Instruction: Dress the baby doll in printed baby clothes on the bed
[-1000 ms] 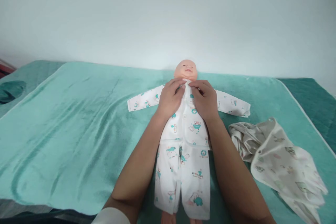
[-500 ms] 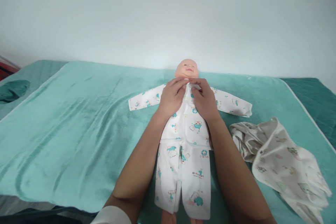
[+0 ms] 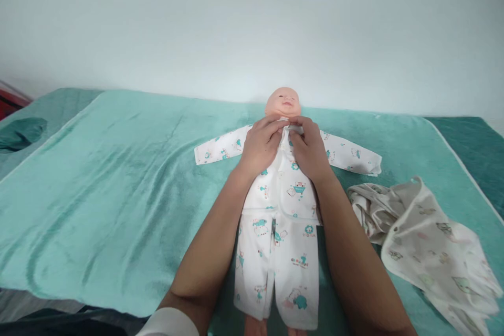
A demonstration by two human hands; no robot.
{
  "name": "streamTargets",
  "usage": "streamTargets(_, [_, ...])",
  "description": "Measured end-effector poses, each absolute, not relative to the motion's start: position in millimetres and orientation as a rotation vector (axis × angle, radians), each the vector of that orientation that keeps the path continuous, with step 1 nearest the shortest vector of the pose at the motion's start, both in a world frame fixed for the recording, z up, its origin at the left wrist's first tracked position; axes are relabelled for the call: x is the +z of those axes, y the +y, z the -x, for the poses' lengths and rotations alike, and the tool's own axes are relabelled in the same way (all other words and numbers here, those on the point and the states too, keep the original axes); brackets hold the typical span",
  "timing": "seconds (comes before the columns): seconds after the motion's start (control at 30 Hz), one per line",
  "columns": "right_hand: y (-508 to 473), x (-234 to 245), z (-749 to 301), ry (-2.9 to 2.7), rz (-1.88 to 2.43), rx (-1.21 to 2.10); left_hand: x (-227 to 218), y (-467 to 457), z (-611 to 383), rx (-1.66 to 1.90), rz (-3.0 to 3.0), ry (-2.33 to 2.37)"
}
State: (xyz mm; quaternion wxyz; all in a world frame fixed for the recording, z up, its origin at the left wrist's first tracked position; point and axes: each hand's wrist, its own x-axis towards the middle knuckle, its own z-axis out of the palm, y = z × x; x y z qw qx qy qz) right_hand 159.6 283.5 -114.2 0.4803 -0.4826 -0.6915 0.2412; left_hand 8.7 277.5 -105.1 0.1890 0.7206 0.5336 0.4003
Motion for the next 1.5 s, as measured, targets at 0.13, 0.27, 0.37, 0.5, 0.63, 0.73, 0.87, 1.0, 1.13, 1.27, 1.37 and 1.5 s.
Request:
streamTargets(0.13, [284, -115, -159, -1.682, 1.194, 0.587, -103, 276, -10, 1.118, -2.036, 1.499])
streamTargets(0.27, [284, -115, -159, -1.652, 1.203, 0.587, -102, 276, -11, 1.19, -1.971, 1.487])
streamTargets(0.37, [283, -114, -159, -1.629, 1.201, 0.591, -102, 276, -11, 1.217, -1.947, 1.479])
streamTargets(0.5, [283, -115, -159, -1.616, 1.176, 0.606, -104, 277, -10, 1.219, -1.946, 1.475])
streamTargets(0.63, [283, -116, -159, -1.605, 1.162, 0.61, -104, 277, -10, 1.225, -1.94, 1.466])
streamTargets(0.73, [283, -116, -159, -1.59, 1.156, 0.616, -104, 276, -11, 1.247, -1.934, 1.449])
streamTargets(0.87, [284, -116, -158, -1.567, 1.144, 0.634, -105, 277, -10, 1.26, -1.952, 1.433])
streamTargets(1.0, [284, -118, -160, -1.547, 1.131, 0.66, -107, 278, -9, 1.291, -1.941, 1.41])
streamTargets(1.13, [275, -119, -162, -1.544, 1.144, 0.646, -108, 272, -10, 1.355, -1.901, 1.401])
streamTargets(1.27, [254, -122, -161, -1.558, 1.154, 0.605, -111, 255, -11, 1.372, -1.944, 1.454])
streamTargets(1.37, [238, -126, -158, -1.607, 1.105, 0.5, -115, 238, -8, 1.39, -1.986, 1.445])
streamTargets(1.5, [224, -131, -160, -1.659, 1.031, 0.45, -120, 222, -1, 1.394, -1.959, 1.397])
